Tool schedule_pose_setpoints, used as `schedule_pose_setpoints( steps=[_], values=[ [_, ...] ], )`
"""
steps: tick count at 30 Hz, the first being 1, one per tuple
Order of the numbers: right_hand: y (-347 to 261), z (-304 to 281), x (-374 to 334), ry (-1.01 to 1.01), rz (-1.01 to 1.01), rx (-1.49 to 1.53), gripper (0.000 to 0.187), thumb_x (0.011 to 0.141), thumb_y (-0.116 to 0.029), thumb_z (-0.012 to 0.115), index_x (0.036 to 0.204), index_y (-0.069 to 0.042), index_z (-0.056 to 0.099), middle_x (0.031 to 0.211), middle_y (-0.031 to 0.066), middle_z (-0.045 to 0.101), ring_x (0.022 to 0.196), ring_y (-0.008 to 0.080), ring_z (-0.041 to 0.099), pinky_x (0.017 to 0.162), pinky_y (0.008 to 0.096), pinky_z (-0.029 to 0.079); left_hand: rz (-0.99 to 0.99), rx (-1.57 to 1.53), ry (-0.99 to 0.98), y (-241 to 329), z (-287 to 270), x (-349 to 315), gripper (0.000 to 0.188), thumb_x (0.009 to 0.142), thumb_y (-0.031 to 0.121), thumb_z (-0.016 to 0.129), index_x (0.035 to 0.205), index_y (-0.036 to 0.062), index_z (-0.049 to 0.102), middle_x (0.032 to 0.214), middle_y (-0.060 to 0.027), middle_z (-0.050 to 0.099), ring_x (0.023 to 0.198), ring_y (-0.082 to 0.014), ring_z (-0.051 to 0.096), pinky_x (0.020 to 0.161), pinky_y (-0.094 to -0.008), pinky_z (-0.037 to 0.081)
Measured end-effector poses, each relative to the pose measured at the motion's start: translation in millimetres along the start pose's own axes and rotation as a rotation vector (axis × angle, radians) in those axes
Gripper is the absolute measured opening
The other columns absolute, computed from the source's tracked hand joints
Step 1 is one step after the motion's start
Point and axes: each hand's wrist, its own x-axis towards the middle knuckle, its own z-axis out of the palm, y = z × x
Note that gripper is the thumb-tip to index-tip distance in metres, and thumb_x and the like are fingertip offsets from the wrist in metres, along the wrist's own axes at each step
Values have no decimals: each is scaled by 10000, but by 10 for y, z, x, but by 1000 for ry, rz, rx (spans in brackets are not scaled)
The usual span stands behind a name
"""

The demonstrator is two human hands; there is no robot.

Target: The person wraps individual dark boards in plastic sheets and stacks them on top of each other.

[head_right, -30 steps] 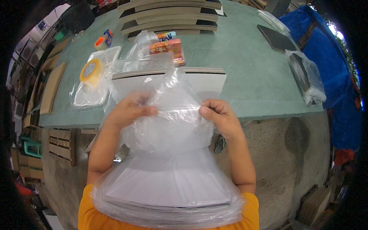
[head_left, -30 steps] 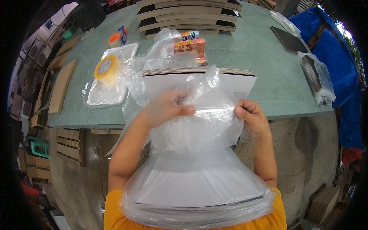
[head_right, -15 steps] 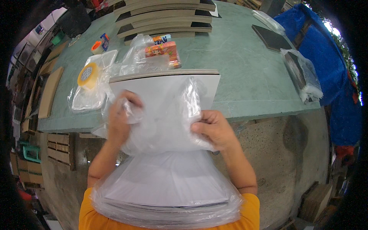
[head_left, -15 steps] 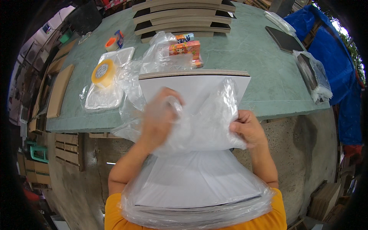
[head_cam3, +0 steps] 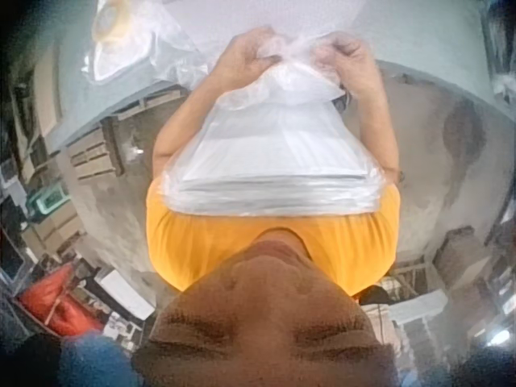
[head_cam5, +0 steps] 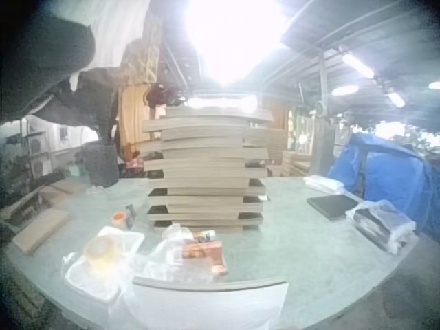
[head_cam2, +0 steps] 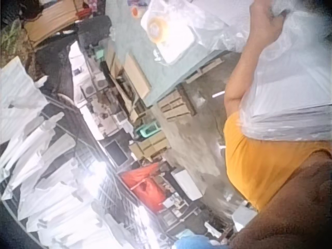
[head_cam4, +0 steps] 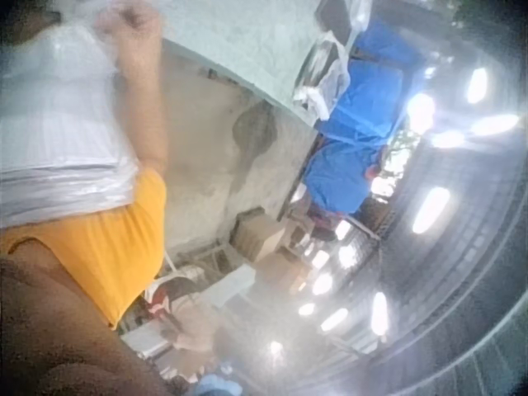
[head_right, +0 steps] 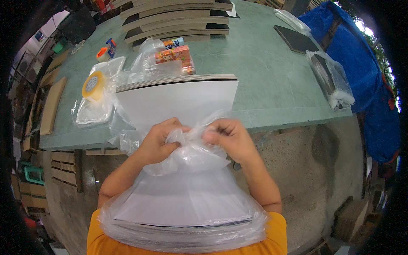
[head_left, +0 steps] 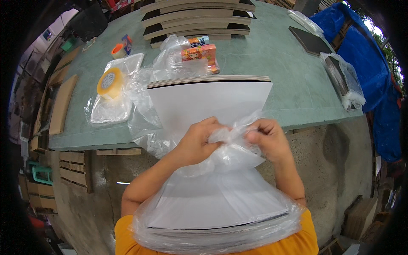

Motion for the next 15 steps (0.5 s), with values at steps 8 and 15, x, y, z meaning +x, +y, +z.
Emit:
schedule_pose_setpoints(
  steps=[8, 15],
  values=[
    [155, -1291, -446, 437, -246, 929, 61, 777, -80, 562, 791, -25, 539, 729, 60, 565, 640, 121, 525, 550, 238, 442, -739, -167, 1131, -425, -822, -851, 275, 792, 99, 490, 1028, -43, 498, 953, -111, 536, 898, -185, 506, 795, -280, 405],
    [-164, -202, -225, -19, -51, 448, 94, 785, -83, 557, 793, 8, 534, 748, 136, 600, 648, 186, 609, 596, 308, 527, 176, 221, 916, -51, -794, -651, 182, 767, 81, 508, 930, 12, 465, 762, -86, 538, 674, -129, 529, 602, -266, 438]
  ],
)
